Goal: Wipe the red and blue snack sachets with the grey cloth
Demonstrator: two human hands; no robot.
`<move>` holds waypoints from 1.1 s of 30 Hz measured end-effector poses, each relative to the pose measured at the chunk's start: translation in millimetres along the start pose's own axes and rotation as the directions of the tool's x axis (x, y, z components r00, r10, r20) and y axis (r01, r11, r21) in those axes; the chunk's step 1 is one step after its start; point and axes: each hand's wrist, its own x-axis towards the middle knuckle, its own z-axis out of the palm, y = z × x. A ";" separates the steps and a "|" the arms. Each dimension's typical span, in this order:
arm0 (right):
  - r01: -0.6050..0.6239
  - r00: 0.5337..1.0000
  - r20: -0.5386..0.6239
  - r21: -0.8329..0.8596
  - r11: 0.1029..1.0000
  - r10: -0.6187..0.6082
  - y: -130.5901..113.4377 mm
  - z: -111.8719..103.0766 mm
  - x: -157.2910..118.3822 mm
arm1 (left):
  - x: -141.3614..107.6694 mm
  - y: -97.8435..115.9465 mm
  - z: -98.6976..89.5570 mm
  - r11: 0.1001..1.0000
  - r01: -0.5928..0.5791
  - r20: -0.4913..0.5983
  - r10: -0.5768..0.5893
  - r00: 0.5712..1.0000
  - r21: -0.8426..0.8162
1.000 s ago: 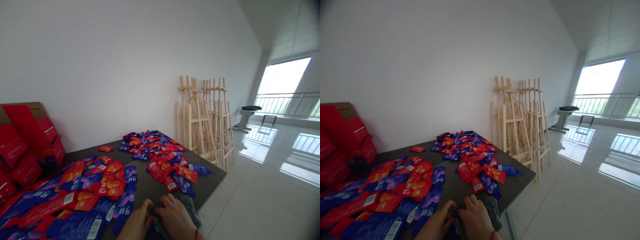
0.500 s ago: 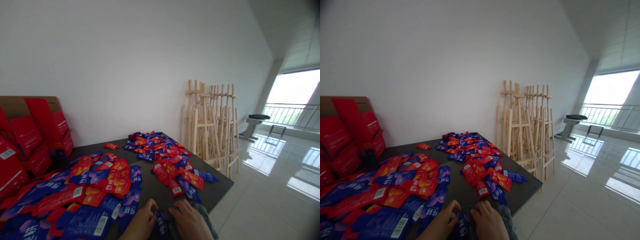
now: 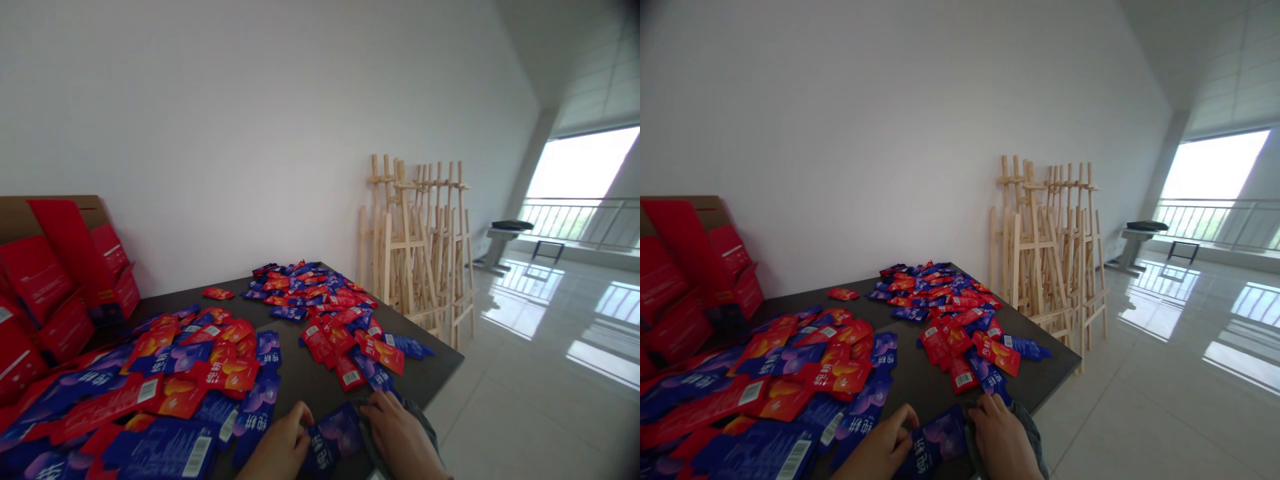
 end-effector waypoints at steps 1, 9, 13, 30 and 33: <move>-0.027 1.000 0.005 -0.003 1.000 0.027 1.8 -2.2 0.9 | 0.3 -0.1 0.0 1.000 -0.002 0.003 0.002 1.000 -0.003; 0.103 0.994 -0.054 0.191 0.976 -0.094 -22.7 -14.9 6.2 | -21.1 17.0 -21.3 0.989 -0.106 0.176 0.088 0.980 0.099; 0.224 0.968 0.061 0.212 0.951 -0.242 -38.5 -4.9 5.4 | -26.0 22.4 -15.8 0.930 -0.076 0.217 -0.004 0.976 0.360; -0.082 0.995 -0.045 0.177 0.981 0.091 27.0 -22.1 5.5 | -12.1 24.7 -23.2 0.981 -0.134 0.008 0.134 0.991 0.143; -0.002 0.987 -0.156 0.252 0.968 0.043 13.2 -35.6 13.2 | 3.5 7.6 -21.7 0.921 0.158 0.209 -0.087 0.974 -0.355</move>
